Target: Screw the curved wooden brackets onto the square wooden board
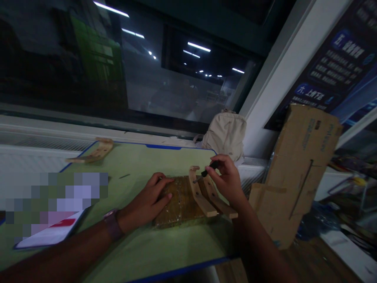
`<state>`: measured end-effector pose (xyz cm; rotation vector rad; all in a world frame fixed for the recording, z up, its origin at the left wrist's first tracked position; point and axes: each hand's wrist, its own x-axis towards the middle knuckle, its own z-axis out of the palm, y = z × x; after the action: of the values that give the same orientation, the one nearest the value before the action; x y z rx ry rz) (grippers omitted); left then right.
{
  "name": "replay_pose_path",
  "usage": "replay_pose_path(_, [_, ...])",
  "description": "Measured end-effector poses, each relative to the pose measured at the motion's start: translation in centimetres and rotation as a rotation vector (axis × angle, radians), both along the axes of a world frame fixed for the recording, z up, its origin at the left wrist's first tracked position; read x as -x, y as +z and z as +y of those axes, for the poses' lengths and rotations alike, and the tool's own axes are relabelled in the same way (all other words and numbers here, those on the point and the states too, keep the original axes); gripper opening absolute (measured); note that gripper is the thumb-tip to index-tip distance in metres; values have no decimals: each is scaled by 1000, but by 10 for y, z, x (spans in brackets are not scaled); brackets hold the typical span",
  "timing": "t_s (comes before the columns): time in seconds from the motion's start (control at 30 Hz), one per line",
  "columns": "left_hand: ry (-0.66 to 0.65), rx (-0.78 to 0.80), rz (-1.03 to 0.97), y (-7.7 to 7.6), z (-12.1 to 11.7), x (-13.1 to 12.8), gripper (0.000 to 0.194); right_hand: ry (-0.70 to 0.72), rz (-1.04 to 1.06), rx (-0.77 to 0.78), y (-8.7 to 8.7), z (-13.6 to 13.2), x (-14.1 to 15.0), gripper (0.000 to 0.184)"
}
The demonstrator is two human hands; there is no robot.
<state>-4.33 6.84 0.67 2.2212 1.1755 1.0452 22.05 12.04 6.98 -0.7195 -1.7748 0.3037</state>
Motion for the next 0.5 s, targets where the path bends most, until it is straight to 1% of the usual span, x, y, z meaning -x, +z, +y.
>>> replay_pose_path(0.03, [1, -1, 0, -1, 0, 0, 34, -19, -46, -39, 2, -1, 0, 19])
replay_pose_path(0.1, [5, 2, 4, -1, 0, 0, 34, -2, -144, -85, 7, -4, 0, 22])
replay_pose_path(0.17, [2, 7, 8, -1, 0, 0, 35, 63, -210, -86, 12, -9, 2, 31])
replay_pose_path(0.23, [-5, 14, 14, 0, 0, 0, 36, 138, -228, -56, 15, -12, 4, 40])
replay_pose_path(0.3, [-6, 16, 18, 1, 0, 0, 36, 195, -195, 0, 14, -12, 5, 41])
replay_pose_path(0.37, [-1, 10, 18, 1, 0, 0, 35, 216, -113, 71, 9, -9, 5, 36])
replay_pose_path(0.43, [1, 0, 17, -1, 1, 0, 33, 198, 1, 109, 3, -4, 4, 29])
replay_pose_path(0.5, [3, -6, 12, -3, 1, 0, 34, 156, 88, 96, 0, 0, 3, 24])
